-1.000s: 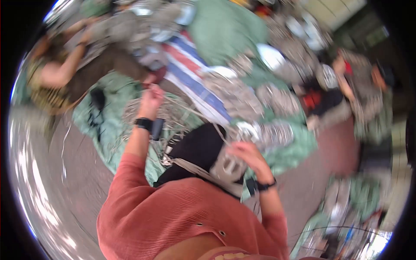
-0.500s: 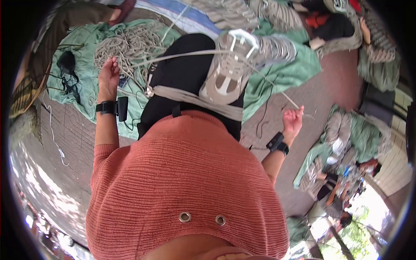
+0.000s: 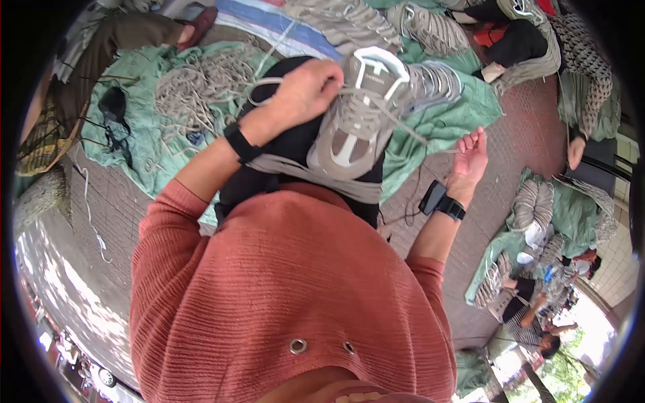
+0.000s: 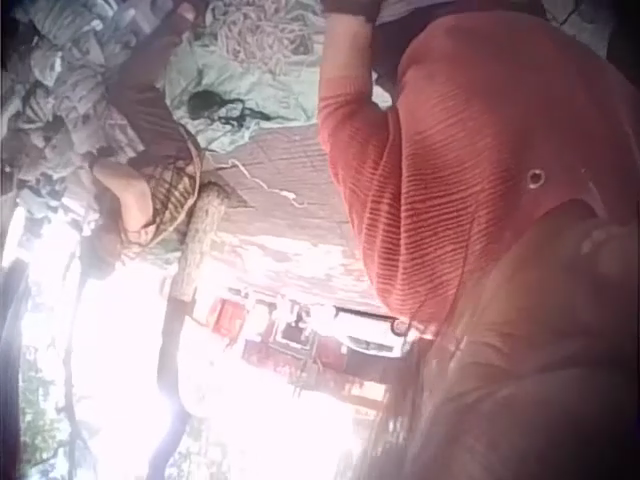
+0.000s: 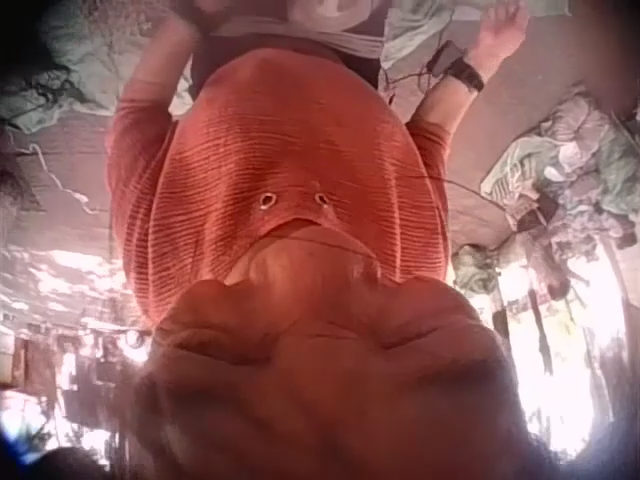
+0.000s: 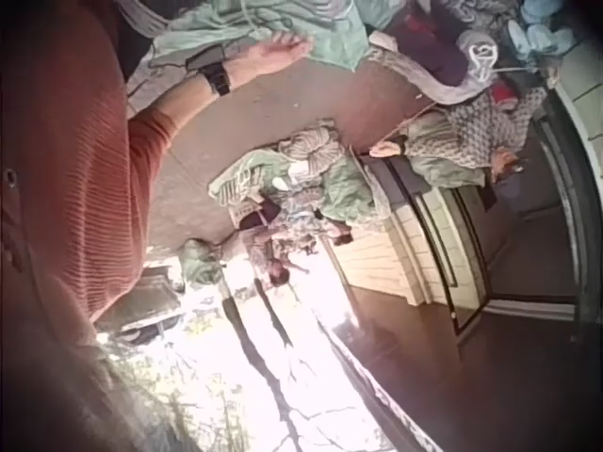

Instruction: The person is threading and lacing together components of athletic shoes while seated on the floor.

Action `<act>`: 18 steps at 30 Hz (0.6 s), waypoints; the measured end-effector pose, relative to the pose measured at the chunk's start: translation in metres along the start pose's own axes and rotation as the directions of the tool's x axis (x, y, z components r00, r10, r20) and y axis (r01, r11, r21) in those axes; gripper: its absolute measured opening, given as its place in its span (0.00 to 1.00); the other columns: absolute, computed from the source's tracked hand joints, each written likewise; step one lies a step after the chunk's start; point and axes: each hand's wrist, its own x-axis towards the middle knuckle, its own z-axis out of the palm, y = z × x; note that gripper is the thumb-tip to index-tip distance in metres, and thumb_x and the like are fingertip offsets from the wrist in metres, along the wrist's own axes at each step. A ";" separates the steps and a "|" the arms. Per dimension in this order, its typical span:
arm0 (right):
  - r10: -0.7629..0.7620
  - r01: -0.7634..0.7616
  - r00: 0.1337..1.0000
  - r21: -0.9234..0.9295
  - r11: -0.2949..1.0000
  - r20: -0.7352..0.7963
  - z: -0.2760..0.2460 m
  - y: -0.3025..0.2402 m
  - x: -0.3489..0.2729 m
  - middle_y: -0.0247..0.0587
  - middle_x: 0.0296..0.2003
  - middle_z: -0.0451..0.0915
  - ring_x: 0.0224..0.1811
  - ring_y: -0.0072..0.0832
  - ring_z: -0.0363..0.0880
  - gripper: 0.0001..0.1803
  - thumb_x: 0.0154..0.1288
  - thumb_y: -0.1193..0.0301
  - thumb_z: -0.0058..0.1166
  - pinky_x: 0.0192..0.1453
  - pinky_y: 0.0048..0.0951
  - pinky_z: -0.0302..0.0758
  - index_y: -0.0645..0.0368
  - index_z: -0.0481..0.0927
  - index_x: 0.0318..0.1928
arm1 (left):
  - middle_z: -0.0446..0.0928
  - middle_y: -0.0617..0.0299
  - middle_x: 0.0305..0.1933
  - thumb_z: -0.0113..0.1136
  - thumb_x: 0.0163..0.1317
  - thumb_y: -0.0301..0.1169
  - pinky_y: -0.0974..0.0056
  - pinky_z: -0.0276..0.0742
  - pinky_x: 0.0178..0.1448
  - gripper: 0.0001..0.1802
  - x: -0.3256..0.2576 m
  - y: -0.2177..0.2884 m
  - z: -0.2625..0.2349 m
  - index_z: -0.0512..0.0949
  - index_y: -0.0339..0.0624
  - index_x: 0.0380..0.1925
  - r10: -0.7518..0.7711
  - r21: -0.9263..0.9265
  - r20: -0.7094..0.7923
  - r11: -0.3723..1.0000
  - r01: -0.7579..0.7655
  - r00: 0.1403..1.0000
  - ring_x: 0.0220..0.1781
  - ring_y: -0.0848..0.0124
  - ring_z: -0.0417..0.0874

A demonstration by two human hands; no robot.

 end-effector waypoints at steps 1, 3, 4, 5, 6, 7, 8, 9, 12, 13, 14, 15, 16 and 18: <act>-0.013 0.013 1.000 0.022 1.000 0.016 0.027 0.008 0.007 0.36 0.31 0.75 0.29 0.24 0.70 0.09 0.68 0.70 0.48 0.37 0.23 0.71 0.63 0.77 0.40 | 0.74 0.54 0.30 0.55 0.57 0.24 0.62 0.72 0.34 0.03 0.002 0.006 -0.001 0.74 0.38 0.32 -0.072 -0.016 0.045 0.997 0.073 0.996 0.30 0.59 0.77; -0.079 0.064 0.997 -0.628 0.775 0.003 0.091 0.033 0.013 0.31 0.28 0.74 0.29 0.21 0.71 0.10 0.68 0.68 0.49 0.33 0.24 0.70 0.62 0.79 0.38 | 0.75 0.54 0.29 0.52 0.58 0.24 0.62 0.71 0.34 0.04 0.000 0.012 -0.005 0.71 0.37 0.33 -0.200 -0.034 0.094 0.978 0.204 0.975 0.29 0.60 0.77; -0.110 0.224 0.974 -0.771 0.595 0.198 0.118 0.044 0.013 0.32 0.27 0.75 0.29 0.24 0.73 0.10 0.67 0.68 0.50 0.33 0.26 0.70 0.61 0.80 0.36 | 0.75 0.54 0.29 0.52 0.58 0.24 0.62 0.71 0.34 0.04 0.003 0.013 -0.007 0.71 0.37 0.33 -0.195 -0.024 0.085 0.980 0.198 0.977 0.29 0.60 0.77; -0.096 0.387 0.920 -0.841 0.378 0.380 0.138 0.053 0.014 0.32 0.27 0.75 0.29 0.26 0.74 0.10 0.67 0.67 0.51 0.32 0.27 0.70 0.60 0.81 0.35 | 0.75 0.53 0.29 0.52 0.58 0.24 0.62 0.71 0.33 0.04 0.006 0.016 -0.006 0.71 0.36 0.33 -0.215 -0.039 0.104 0.975 0.220 0.971 0.29 0.60 0.77; -0.062 0.566 0.823 -0.806 0.175 0.565 0.149 0.058 0.019 0.34 0.28 0.76 0.30 0.30 0.75 0.08 0.65 0.67 0.51 0.33 0.30 0.71 0.58 0.81 0.35 | 0.75 0.53 0.28 0.52 0.58 0.25 0.62 0.71 0.33 0.04 0.007 0.018 -0.005 0.71 0.36 0.33 -0.239 -0.052 0.124 0.968 0.247 0.963 0.28 0.61 0.77; 0.013 0.716 0.698 -0.697 -0.025 0.716 0.162 0.062 0.022 0.35 0.29 0.77 0.31 0.33 0.77 0.07 0.63 0.68 0.52 0.34 0.32 0.72 0.56 0.81 0.35 | 0.75 0.53 0.27 0.51 0.59 0.25 0.61 0.70 0.32 0.05 0.008 0.018 -0.004 0.70 0.36 0.34 -0.225 -0.056 0.112 0.971 0.232 0.968 0.26 0.61 0.76; 0.014 0.719 0.695 -0.695 -0.021 0.718 0.174 0.064 0.022 0.35 0.29 0.77 0.31 0.33 0.77 0.07 0.63 0.68 0.52 0.34 0.32 0.72 0.56 0.81 0.35 | 0.75 0.53 0.27 0.51 0.59 0.25 0.61 0.70 0.32 0.05 0.008 0.018 -0.003 0.70 0.36 0.34 -0.228 -0.052 0.110 0.971 0.235 0.968 0.26 0.61 0.76; 0.121 0.713 0.701 -0.692 -0.116 0.702 0.188 0.064 0.023 0.36 0.29 0.77 0.33 0.36 0.76 0.07 0.61 0.68 0.52 0.36 0.34 0.72 0.55 0.81 0.34 | 0.75 0.53 0.26 0.51 0.59 0.26 0.61 0.70 0.31 0.04 0.010 0.019 -0.003 0.71 0.36 0.33 -0.236 -0.047 0.093 0.969 0.241 0.967 0.25 0.60 0.76; 0.259 0.748 0.663 -0.635 -0.193 0.703 0.195 0.072 0.032 0.35 0.31 0.78 0.35 0.38 0.76 0.06 0.58 0.67 0.53 0.38 0.35 0.73 0.54 0.81 0.33 | 0.75 0.52 0.24 0.51 0.59 0.26 0.59 0.70 0.30 0.05 0.011 0.023 -0.003 0.71 0.36 0.32 -0.263 -0.030 0.075 0.964 0.265 0.962 0.24 0.58 0.76; 0.268 0.802 0.592 -0.588 -0.101 0.760 0.193 0.077 0.035 0.37 0.30 0.77 0.33 0.38 0.75 0.06 0.57 0.69 0.54 0.37 0.32 0.72 0.56 0.80 0.34 | 0.75 0.52 0.23 0.52 0.58 0.27 0.58 0.70 0.30 0.05 0.011 0.025 -0.001 0.72 0.37 0.31 -0.278 -0.022 0.079 0.960 0.280 0.957 0.24 0.57 0.76; 0.268 0.846 0.516 -0.534 -0.009 0.813 0.191 0.080 0.038 0.39 0.30 0.77 0.32 0.37 0.75 0.06 0.57 0.72 0.55 0.35 0.30 0.71 0.59 0.80 0.34 | 0.75 0.52 0.23 0.52 0.58 0.27 0.58 0.70 0.30 0.05 0.012 0.026 0.001 0.72 0.37 0.31 -0.272 -0.031 0.074 0.961 0.275 0.959 0.24 0.57 0.76; 0.311 0.790 0.566 -0.610 0.058 0.764 0.192 0.081 0.040 0.38 0.32 0.78 0.34 0.32 0.77 0.07 0.56 0.73 0.56 0.37 0.29 0.72 0.60 0.80 0.35 | 0.75 0.51 0.23 0.52 0.58 0.27 0.57 0.70 0.30 0.05 0.012 0.029 0.000 0.72 0.37 0.32 -0.275 0.030 0.047 0.961 0.274 0.960 0.25 0.55 0.77; 0.315 0.797 0.558 -0.601 0.053 0.768 0.192 0.081 0.043 0.38 0.32 0.78 0.34 0.32 0.77 0.07 0.56 0.73 0.56 0.37 0.29 0.72 0.60 0.80 0.35 | 0.76 0.50 0.22 0.52 0.57 0.28 0.56 0.70 0.30 0.06 0.012 0.033 -0.001 0.73 0.37 0.32 -0.275 0.091 0.018 0.958 0.272 0.961 0.25 0.54 0.78; 0.448 0.579 0.590 -0.739 0.344 0.672 0.191 0.087 0.047 0.38 0.35 0.79 0.38 0.25 0.77 0.09 0.55 0.74 0.58 0.40 0.28 0.72 0.62 0.80 0.38 | 0.76 0.50 0.22 0.54 0.55 0.29 0.54 0.72 0.32 0.06 0.012 0.037 -0.005 0.75 0.39 0.30 -0.336 0.141 0.004 0.933 0.333 0.942 0.28 0.52 0.79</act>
